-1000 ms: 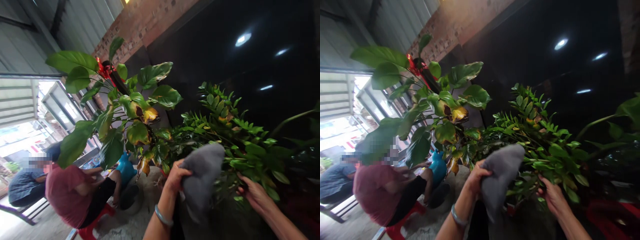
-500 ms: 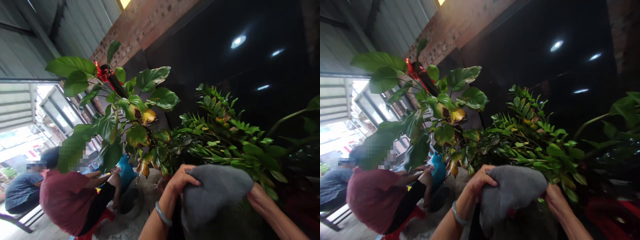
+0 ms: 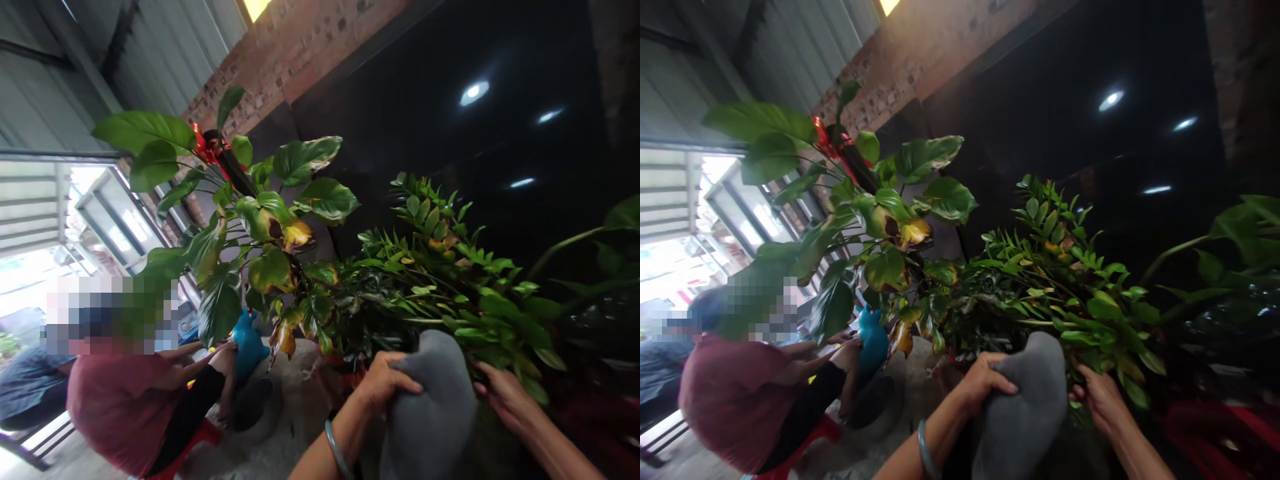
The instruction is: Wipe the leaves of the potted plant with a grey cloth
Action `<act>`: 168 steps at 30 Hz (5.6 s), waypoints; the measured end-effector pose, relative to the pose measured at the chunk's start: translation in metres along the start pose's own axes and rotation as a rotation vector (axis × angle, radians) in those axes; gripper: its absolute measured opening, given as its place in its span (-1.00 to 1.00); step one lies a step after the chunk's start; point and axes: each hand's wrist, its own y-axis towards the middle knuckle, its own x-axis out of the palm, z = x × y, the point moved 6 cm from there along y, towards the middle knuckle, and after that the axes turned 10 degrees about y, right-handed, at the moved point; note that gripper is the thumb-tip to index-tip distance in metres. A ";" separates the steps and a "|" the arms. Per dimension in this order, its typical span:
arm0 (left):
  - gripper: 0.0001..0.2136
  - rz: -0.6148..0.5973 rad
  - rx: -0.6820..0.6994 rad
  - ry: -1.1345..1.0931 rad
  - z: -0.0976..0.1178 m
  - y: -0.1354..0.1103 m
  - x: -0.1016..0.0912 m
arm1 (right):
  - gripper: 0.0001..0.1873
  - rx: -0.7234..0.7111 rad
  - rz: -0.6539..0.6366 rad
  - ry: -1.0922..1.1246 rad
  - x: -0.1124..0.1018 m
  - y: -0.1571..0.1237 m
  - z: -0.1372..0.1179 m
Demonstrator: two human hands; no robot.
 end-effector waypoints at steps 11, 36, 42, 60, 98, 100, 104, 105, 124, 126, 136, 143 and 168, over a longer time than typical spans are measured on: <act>-0.72 0.360 0.100 -0.249 0.018 0.011 -0.042 | -0.75 0.004 0.009 -0.006 0.003 -0.003 -0.002; -0.68 0.344 0.240 -0.115 0.052 -0.048 -0.091 | -0.78 0.031 0.002 -0.032 0.004 -0.007 -0.003; -0.78 0.878 0.294 -0.097 0.010 -0.048 -0.120 | -0.78 0.018 0.023 -0.027 0.007 -0.005 0.003; -0.70 0.602 0.183 -0.198 -0.008 -0.042 -0.086 | -0.80 -0.012 0.021 -0.026 0.004 0.000 0.006; -0.73 0.360 0.134 -0.222 0.001 -0.040 -0.056 | -0.87 0.043 -0.008 -0.010 0.003 -0.009 -0.007; -0.71 0.395 0.261 -0.261 0.030 -0.042 -0.064 | -0.86 0.044 -0.013 -0.015 0.004 -0.010 -0.008; -0.66 0.514 0.462 -0.262 0.072 -0.024 -0.074 | -0.87 0.038 0.002 -0.020 0.007 -0.011 -0.005; -0.65 0.513 0.465 -0.240 0.071 -0.015 -0.072 | -0.87 0.036 0.007 -0.021 0.007 -0.010 -0.003; -0.67 0.280 0.210 -0.170 0.037 0.024 -0.035 | -0.84 0.044 0.018 -0.052 0.000 -0.001 0.003; -0.67 0.139 0.025 -0.034 0.008 0.017 -0.022 | -0.85 0.053 0.025 -0.054 -0.002 0.000 0.003; -0.63 0.268 0.337 -0.282 0.071 0.012 -0.051 | -0.84 0.039 -0.010 -0.064 0.002 -0.004 -0.001; -0.69 0.111 -0.059 -0.040 -0.021 0.012 -0.019 | -0.78 0.042 0.062 -0.065 -0.002 -0.005 -0.002; -0.68 0.214 0.241 -0.106 0.056 0.002 -0.035 | -0.74 0.053 0.005 -0.072 0.002 -0.009 -0.002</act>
